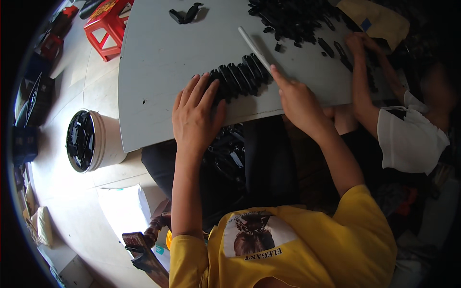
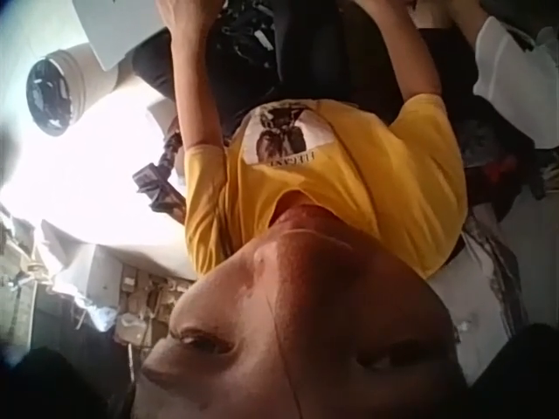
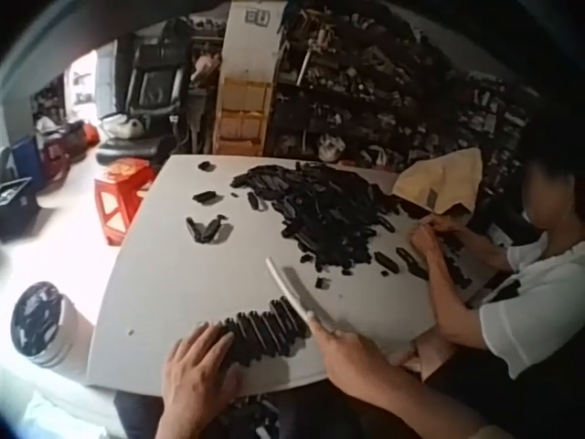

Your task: Assembling small black plastic components and aligning them on a white workbench.

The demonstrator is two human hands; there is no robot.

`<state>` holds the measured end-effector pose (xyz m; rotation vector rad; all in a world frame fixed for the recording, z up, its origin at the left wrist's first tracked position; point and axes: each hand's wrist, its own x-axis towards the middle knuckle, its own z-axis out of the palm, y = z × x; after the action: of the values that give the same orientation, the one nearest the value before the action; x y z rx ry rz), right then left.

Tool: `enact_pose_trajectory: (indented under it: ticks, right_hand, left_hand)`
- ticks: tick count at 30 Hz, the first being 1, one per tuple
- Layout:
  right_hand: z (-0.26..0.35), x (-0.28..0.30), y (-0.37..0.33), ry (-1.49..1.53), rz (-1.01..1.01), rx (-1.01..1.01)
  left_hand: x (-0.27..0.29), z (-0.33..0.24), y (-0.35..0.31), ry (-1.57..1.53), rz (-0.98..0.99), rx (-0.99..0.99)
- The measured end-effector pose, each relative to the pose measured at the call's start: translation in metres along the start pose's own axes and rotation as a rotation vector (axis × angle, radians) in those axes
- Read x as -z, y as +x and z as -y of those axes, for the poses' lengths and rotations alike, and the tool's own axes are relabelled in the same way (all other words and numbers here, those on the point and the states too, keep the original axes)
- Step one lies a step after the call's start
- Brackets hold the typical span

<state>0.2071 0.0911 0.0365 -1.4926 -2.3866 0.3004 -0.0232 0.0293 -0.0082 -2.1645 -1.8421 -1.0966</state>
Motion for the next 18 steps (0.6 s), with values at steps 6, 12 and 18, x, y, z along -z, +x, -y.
enact_pose_trajectory:
  ticks: [6,12,18]
  right_hand:
    - [0.005,0.013,-0.006,0.085,0.033,-0.033]
    - [0.014,0.011,-0.007,0.142,-0.159,0.136]
    - [0.024,-0.002,-0.005,-0.084,0.016,0.033]
  left_hand:
    - [0.0,0.0,-0.001,0.011,-0.005,-0.007]
    - [0.0,0.001,-0.002,0.001,-0.007,-0.001]
    - [0.0,0.0,0.0,0.0,-0.008,-0.003]
